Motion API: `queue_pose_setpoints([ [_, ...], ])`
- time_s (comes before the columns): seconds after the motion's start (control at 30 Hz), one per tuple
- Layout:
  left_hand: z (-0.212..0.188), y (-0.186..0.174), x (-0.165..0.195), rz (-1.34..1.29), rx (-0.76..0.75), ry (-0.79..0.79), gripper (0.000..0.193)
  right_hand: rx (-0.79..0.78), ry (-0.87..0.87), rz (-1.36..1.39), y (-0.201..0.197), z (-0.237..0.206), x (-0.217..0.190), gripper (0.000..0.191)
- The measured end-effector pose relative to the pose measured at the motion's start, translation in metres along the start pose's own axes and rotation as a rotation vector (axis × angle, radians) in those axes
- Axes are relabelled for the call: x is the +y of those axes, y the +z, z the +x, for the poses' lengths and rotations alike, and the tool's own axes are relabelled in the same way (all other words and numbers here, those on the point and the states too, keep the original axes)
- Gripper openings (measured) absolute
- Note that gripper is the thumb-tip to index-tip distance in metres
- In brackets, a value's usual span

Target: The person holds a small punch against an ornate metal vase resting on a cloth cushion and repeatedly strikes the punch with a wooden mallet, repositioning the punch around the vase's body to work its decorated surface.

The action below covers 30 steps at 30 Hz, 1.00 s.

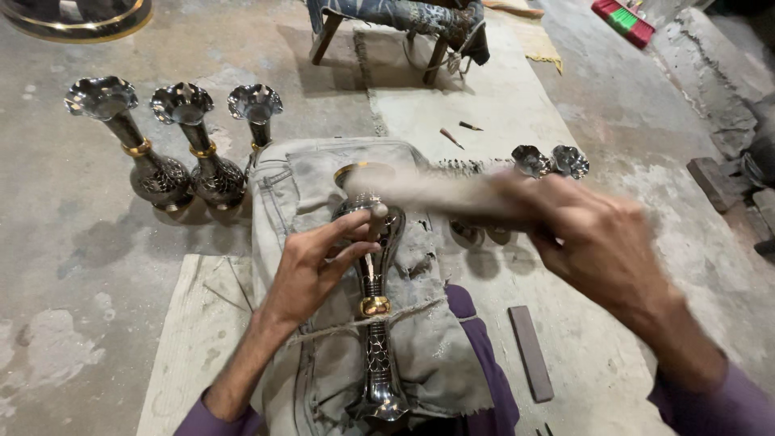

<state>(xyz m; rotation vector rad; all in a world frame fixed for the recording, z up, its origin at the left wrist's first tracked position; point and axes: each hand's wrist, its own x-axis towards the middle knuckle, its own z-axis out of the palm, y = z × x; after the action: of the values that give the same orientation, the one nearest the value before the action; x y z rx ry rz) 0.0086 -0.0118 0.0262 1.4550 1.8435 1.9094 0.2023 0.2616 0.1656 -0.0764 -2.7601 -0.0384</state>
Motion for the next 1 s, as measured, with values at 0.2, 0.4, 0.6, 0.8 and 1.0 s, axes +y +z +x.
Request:
queue_pose_setpoints([
  [0.2, -0.007, 0.008, 0.002, 0.001, 0.131, -0.128, 0.051, -0.009, -0.099, -0.040, -0.013, 0.042, -0.017, 0.062],
  [0.4, -0.010, 0.017, 0.002, 0.107, 0.285, -0.232, 0.048, -0.100, -0.154, -0.218, -0.029, 0.074, -0.037, 0.062],
  [0.6, -0.016, 0.020, 0.000, 0.113, 0.339, -0.130, 0.043, -0.090, -0.326, -0.404, -0.036, 0.102, -0.065, 0.062],
  [0.8, -0.019, 0.021, 0.001, -0.044, 0.360, -0.192, 0.043, -0.326, -0.258, -0.371, -0.039, 0.122, -0.091, 0.053],
  [1.0, -0.018, 0.022, 0.002, -0.074, 0.394, -0.295, 0.048, -0.238, -0.292, -0.193, -0.035, 0.124, -0.090, 0.058],
])
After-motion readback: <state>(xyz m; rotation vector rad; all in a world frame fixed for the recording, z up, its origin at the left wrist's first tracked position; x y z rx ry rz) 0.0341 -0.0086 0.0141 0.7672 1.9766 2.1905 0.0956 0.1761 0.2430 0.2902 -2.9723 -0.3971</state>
